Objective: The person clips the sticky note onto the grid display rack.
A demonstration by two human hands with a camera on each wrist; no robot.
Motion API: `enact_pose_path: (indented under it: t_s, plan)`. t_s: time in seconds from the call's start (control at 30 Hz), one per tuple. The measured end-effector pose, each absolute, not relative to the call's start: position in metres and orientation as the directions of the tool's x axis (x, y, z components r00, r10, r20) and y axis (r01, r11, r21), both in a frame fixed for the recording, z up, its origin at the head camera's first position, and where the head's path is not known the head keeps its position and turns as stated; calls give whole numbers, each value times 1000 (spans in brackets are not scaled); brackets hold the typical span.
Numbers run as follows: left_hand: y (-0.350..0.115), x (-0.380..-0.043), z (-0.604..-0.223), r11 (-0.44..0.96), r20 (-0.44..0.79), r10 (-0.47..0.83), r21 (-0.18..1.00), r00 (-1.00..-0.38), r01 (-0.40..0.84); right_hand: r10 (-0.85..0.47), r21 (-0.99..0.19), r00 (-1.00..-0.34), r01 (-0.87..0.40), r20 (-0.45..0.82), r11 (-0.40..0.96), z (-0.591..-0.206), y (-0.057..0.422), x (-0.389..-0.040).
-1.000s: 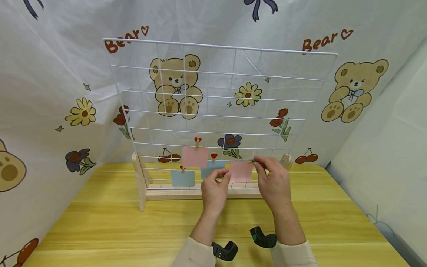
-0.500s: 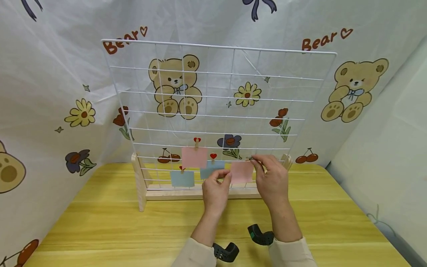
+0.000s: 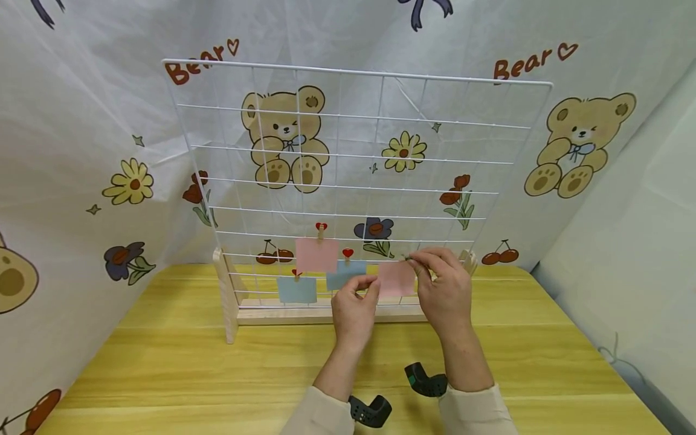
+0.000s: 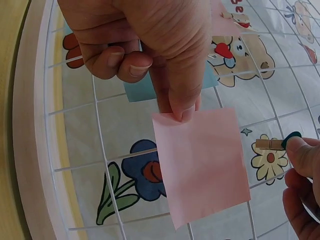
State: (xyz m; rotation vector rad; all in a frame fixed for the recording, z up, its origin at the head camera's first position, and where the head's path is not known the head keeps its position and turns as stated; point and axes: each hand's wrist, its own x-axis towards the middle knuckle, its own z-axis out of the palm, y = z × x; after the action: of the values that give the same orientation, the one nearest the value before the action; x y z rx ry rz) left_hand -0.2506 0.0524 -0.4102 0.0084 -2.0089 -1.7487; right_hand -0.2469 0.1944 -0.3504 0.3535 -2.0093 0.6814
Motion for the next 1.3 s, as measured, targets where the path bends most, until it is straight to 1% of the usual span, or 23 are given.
enact_pose_path:
  t_s: [0.2, 0.43, 0.87, 1.3]
  plan:
    - [52, -251, -410, 203, 353, -316, 932, -881, 301, -13, -280, -486, -526, 874, 803, -352, 195, -248]
    - [53, -249, -409, 212, 354, -315, 931, -880, 299, -42, -243, -485, -511, 874, 824, -358, 195, -253]
    - [55, -248, -409, 208, 350, -310, 932, -884, 296, -33, -256, -490, -510, 871, 821, -362, 194, -257]
    - [56, -248, -409, 214, 347, -320, 933, -881, 290, -32, -274, -511, -512, 859, 814, -362, 195, -257]
